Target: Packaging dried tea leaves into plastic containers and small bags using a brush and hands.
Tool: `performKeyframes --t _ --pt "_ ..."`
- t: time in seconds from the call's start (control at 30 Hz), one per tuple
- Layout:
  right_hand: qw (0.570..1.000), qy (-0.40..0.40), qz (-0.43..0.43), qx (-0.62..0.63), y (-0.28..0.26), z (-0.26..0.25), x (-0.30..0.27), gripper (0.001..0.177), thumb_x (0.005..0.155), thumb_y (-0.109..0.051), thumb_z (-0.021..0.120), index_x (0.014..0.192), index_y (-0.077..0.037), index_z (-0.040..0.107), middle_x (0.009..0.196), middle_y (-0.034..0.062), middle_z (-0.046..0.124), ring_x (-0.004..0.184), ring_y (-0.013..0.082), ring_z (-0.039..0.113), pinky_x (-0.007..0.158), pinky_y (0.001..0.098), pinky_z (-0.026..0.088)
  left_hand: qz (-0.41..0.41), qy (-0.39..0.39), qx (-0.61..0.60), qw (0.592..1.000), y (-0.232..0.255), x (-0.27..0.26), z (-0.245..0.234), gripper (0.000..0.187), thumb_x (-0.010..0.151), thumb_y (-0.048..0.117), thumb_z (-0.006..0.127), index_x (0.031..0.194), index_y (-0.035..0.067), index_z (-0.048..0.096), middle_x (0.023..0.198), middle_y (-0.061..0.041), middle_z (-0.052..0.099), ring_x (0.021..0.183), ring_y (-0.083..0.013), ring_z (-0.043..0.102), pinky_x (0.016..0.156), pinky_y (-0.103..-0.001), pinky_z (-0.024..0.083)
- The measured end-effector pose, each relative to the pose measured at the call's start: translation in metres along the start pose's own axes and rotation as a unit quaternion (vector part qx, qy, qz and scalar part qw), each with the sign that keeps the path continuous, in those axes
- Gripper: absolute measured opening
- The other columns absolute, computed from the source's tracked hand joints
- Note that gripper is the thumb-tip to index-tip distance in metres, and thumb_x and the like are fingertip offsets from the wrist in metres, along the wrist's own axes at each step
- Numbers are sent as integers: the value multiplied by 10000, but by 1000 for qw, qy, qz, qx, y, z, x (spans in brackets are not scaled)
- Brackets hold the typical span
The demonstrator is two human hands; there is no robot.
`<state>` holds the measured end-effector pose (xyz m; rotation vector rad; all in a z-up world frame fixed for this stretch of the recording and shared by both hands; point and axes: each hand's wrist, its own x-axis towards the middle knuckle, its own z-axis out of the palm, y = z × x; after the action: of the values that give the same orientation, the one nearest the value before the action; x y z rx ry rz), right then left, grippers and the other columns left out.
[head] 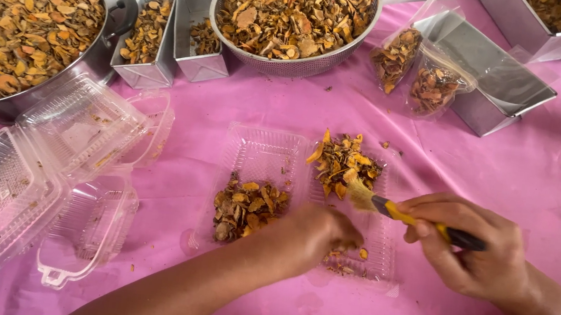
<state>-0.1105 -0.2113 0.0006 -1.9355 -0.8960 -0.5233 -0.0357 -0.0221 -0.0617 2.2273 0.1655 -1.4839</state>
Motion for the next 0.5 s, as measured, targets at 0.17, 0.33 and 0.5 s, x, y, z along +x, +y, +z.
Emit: performKeyframes --t 0.17,0.33,0.5 --pt "993 111 3 29 -25 -3 7 242 949 -67 479 974 140 600 962 276 719 596 236 807 550 258 661 335 191 -203 900 -48 -76 -16 228 878 53 746 1084 118 819 926 -70 819 732 -116 767 680 -203 605" --pt "990 122 -45 48 -23 -4 -3 314 999 -177 431 835 39 589 784 176 755 574 158 838 417 185 693 291 110 -446 839 -51 -64 -18 256 800 -153 760 1044 -80 757 852 -208 736 715 -261 721 704 -349 689" --pt "994 57 71 63 -33 -9 -12 268 934 -129 516 1003 80 668 1002 209 767 616 200 875 607 237 716 297 82 -474 825 -60 -62 -20 312 817 -111 759 1129 -107 744 837 -227 726 716 -273 720 705 -337 676"
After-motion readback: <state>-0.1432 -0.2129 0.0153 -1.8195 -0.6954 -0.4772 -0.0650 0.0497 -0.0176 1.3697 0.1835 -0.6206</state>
